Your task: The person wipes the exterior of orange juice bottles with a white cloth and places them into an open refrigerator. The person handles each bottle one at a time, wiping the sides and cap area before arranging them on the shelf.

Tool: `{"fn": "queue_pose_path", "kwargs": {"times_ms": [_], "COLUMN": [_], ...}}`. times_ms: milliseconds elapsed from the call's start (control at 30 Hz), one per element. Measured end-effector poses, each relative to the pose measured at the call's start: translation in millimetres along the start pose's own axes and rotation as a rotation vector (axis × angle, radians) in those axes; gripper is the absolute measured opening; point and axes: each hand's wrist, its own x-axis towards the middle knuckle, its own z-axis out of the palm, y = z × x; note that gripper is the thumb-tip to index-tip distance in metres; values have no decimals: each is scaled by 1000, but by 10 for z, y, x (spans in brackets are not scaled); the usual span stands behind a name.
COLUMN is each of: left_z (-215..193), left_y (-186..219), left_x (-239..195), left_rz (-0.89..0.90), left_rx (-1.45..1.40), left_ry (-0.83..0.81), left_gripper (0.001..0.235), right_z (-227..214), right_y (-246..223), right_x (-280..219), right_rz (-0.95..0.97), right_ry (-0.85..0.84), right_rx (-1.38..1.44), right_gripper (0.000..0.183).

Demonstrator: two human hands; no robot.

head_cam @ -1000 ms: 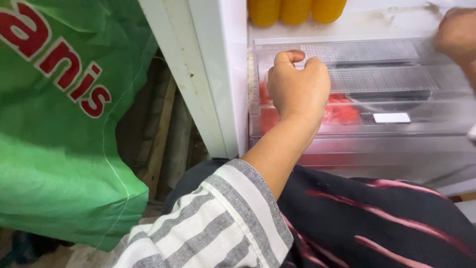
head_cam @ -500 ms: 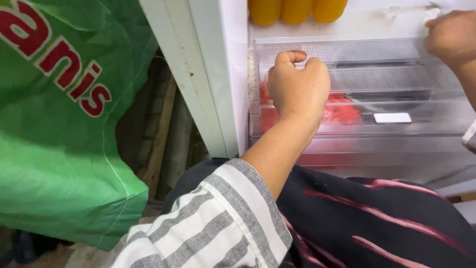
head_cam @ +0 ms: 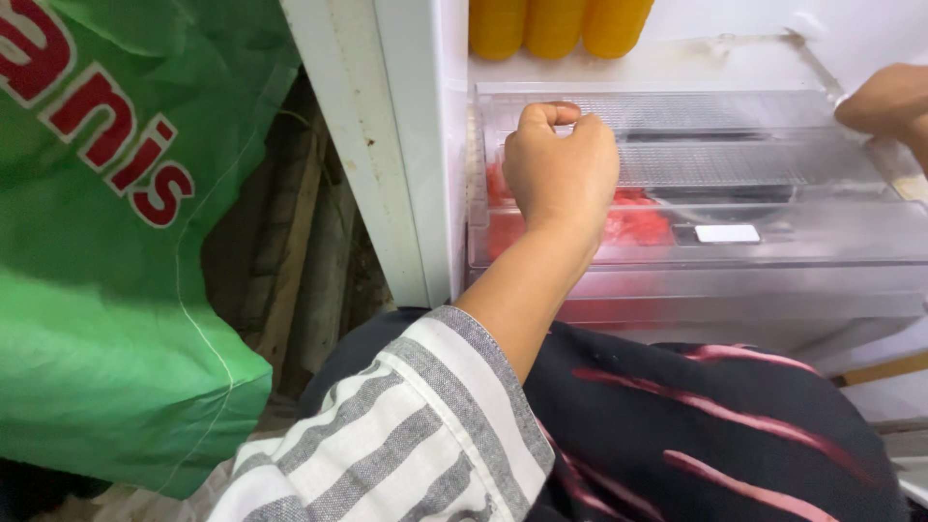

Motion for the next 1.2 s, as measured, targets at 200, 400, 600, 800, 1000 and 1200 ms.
{"fn": "queue_pose_path", "kwargs": {"times_ms": [200,400,600,800,1000,1200], "left_z": [18,39,21,7,8,-7], "left_y": [7,3,-31,-35,-48,-30], "left_x": [0,4,31,19,9,24], "left_rz": [-9,10,25,7,3,8], "left_rx": [-12,53,96,65,98,91], "left_ry": [-21,-3,23,3,10,35], "left_gripper": [27,26,26,25,23,22], "right_z": [-164,-274,-3,128,160,44], "right_y": [27,-481,-985,-376,-335,-445], "right_x": [-147,-51,161,257,103,132], "right_rz": [-45,-351,-374,-139,81,158], "right_ry": [65,140,29,-92,-220,-272], "right_rx": [141,330,262,50,1,-3], "right_gripper": [46,53,45,38,37,36]}}
